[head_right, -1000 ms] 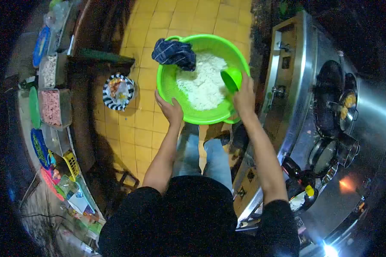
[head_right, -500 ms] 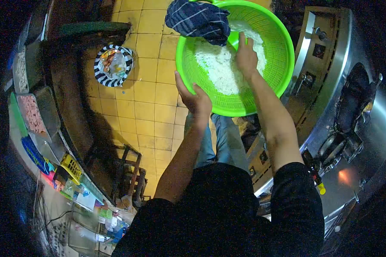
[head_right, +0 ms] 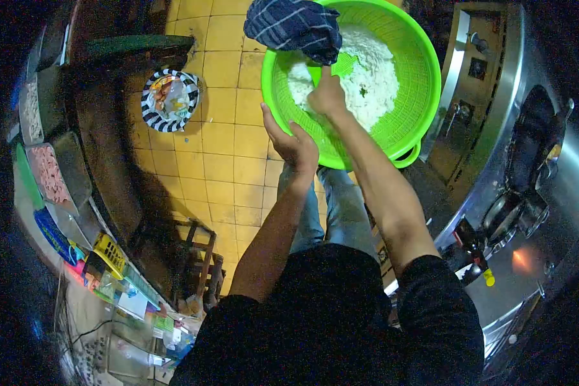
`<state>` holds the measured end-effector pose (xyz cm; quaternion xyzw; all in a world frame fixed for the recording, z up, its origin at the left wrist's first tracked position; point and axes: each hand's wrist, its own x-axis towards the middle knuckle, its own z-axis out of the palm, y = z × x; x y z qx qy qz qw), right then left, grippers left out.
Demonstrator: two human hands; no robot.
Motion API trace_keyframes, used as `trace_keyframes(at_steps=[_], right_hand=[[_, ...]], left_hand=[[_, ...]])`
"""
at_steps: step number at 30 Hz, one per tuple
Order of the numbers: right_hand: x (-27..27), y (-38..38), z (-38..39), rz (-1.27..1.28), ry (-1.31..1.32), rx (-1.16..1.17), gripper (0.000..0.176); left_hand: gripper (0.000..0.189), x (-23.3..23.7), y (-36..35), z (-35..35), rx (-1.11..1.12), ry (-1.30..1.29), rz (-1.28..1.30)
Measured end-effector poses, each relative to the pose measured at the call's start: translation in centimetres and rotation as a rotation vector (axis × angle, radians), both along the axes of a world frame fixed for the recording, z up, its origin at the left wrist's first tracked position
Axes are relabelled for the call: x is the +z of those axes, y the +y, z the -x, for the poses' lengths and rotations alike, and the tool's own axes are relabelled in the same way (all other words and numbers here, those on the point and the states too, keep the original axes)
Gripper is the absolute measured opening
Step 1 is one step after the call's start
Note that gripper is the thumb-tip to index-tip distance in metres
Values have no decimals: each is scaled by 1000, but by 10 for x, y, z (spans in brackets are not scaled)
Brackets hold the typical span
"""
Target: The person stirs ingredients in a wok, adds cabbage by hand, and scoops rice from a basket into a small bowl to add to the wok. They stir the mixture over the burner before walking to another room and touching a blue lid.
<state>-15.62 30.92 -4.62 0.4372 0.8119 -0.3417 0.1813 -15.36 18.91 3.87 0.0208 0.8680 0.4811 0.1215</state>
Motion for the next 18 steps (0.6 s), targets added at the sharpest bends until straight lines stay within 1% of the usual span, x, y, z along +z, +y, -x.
trace_keyframes(at_steps=[1, 3, 5, 6, 7, 9, 11, 13, 14, 15, 17, 18], right_hand=[[16, -12, 3, -25, -33, 13, 72], [32, -22, 0, -16, -34, 16, 75], [46, -28, -4, -8, -50, 161, 68], [48, -30, -6, -12, -44, 213, 68], [51, -31, -10, -14, -39, 211, 68], [61, -28, -14, 39, -80, 295, 72], [76, -26, -20, 23, -61, 306, 71], [86, -13, -31, 97, -106, 469, 70], [90, -6, -40, 63, -36, 483, 67], [89, 7, -48, 49, -30, 480, 67], [81, 38, -64, 355, 82, 445, 62], [89, 46, -64, 473, 132, 334, 60]], left_hand=[[57, -2, -1, -1, -4, 27, 1], [56, -7, 0, -2, 10, 37, 6], [58, -11, -2, -3, -21, 111, 12], [58, -12, -1, -3, -22, 117, 10], [57, -11, -1, -3, -9, 110, -6], [56, -9, 2, -1, 2, 116, -34], [52, -4, 2, -1, 13, 76, -6], [50, -1, 1, 0, 10, 74, -39], [49, -2, 0, -1, 12, 53, -27], [49, -3, -1, -1, 15, 35, -18], [49, -4, -2, -3, 9, 64, -28], [48, -3, -2, -3, 9, 63, -32]])
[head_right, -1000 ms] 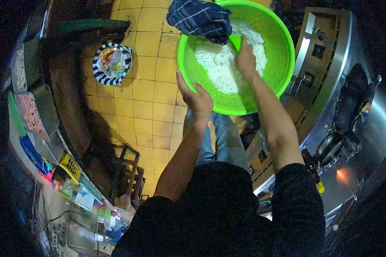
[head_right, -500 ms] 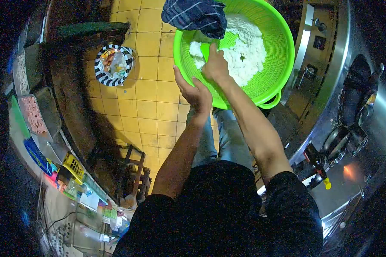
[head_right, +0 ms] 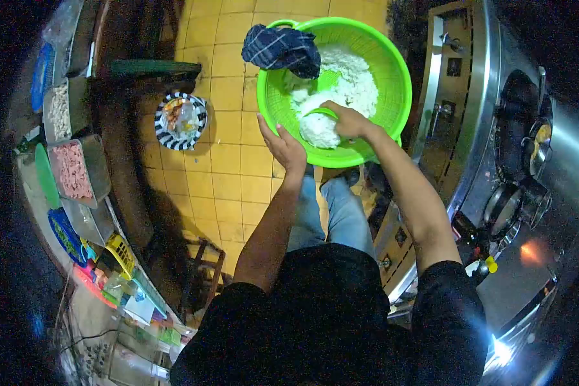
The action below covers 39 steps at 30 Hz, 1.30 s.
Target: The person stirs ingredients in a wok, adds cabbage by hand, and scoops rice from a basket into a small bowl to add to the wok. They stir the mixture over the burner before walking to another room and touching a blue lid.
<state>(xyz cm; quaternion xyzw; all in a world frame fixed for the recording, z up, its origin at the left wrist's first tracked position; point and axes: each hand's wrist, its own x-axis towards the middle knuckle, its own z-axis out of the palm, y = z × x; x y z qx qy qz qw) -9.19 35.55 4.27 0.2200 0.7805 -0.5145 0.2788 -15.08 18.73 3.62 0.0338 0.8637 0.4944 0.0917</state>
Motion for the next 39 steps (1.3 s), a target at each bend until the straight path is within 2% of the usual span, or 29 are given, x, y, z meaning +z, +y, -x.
trace_keyframes(at_steps=[1, 3, 4, 6, 9, 13, 14, 19, 22, 25, 27, 29, 30, 31, 33, 34, 35, 37, 39], right_hand=[[12, 9, 2, 76, -88, -56, 63], [-1, 20, 5, -202, -155, -34, 64], [-13, 18, 7, -199, -147, -39, 64], [-35, 7, 17, -656, -124, -131, 63], [-59, -15, 37, -615, -185, -183, 58], [-70, -27, 56, -541, -181, -98, 52], [-70, -34, 59, -492, -168, -143, 52], [-52, -64, 51, -513, -127, -99, 64], [-36, -67, 37, -421, -104, -73, 69], [-11, -67, 23, -400, -74, -57, 67], [-13, -55, 5, -434, 19, -95, 66], [-6, -44, -11, 65, 107, -521, 66], [15, -47, -15, 168, 107, -692, 70], [21, -52, -23, 165, 126, -708, 70], [36, -56, -33, 432, 157, -1121, 74], [47, -58, -39, 571, 149, -1194, 77], [56, -61, -43, 564, 144, -1262, 77], [73, -65, -54, 705, 216, -1370, 75], [91, -68, -66, 696, 283, -1415, 70]], left_hand=[[48, 0, 0, 1, 3, 2, -2], [47, 0, 2, 0, 15, 42, -21], [47, 2, 1, -1, 18, 27, -34], [47, 2, 2, 1, 16, 7, -63], [47, -5, 0, 0, 7, 24, -47], [47, 1, 3, 0, 23, 8, -73], [47, -1, 3, 0, 27, 29, -51], [47, 1, 5, 0, 22, 51, -52], [47, 0, 7, 0, 54, 63, -22], [48, -10, 2, -1, 12, 94, 66], [49, -8, 0, 1, -19, 105, 90], [52, 4, -3, 4, -93, 65, 105], [53, 12, -4, 2, -89, 40, 169], [53, 24, -10, -1, -105, 58, 162], [49, 49, -18, -2, -485, 349, 245], [40, 62, -16, -3, -642, 332, 166], [40, 71, -13, -8, -657, 354, 154], [33, 84, -4, -21, -812, 361, -35], [30, 99, 7, -28, -799, 405, -115]])
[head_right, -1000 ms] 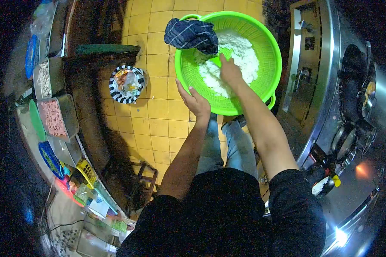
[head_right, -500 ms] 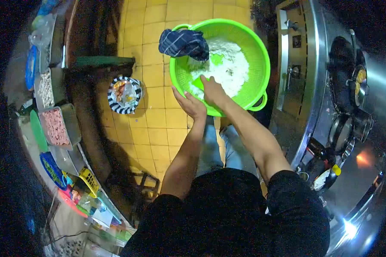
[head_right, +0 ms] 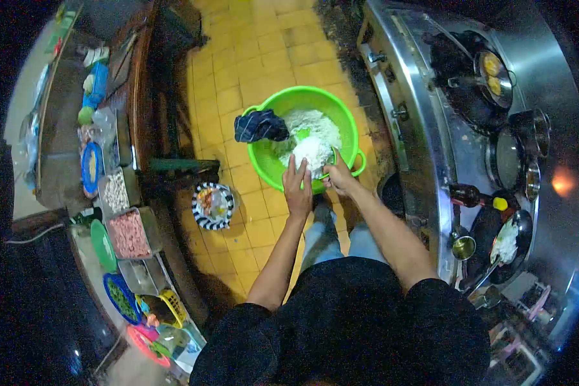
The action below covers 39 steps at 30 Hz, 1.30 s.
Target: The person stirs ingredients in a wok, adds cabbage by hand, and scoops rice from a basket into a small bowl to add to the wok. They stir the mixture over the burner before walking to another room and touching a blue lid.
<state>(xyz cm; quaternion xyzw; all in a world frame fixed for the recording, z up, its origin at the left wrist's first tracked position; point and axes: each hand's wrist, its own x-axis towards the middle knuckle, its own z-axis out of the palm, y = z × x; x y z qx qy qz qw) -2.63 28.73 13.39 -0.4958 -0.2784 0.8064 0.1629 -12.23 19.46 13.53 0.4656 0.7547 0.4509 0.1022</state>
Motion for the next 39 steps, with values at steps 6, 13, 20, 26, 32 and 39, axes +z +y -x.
trace_keyframes(at_steps=[6, 13, 20, 26, 32, 39], right_hand=[[44, 2, -60, -94, 175, -136, 40], [96, -9, -212, -173, 375, -622, 27], [224, -59, -411, -317, -172, -1061, 12], [144, -90, -630, -377, -1245, -637, 31], [160, -150, -649, -703, -1567, -880, 49], [143, -95, -431, -391, -402, -789, 41]], left_hand=[[24, 68, 24, -44, -150, 7, -130], [51, 155, 60, -186, -524, -168, -278], [43, 225, 68, -358, -1034, -610, -396], [23, 193, 62, -351, -823, -1067, -128], [11, 62, 9, -174, -18, -973, -152], [13, -7, -68, -38, 679, -1057, -105]])
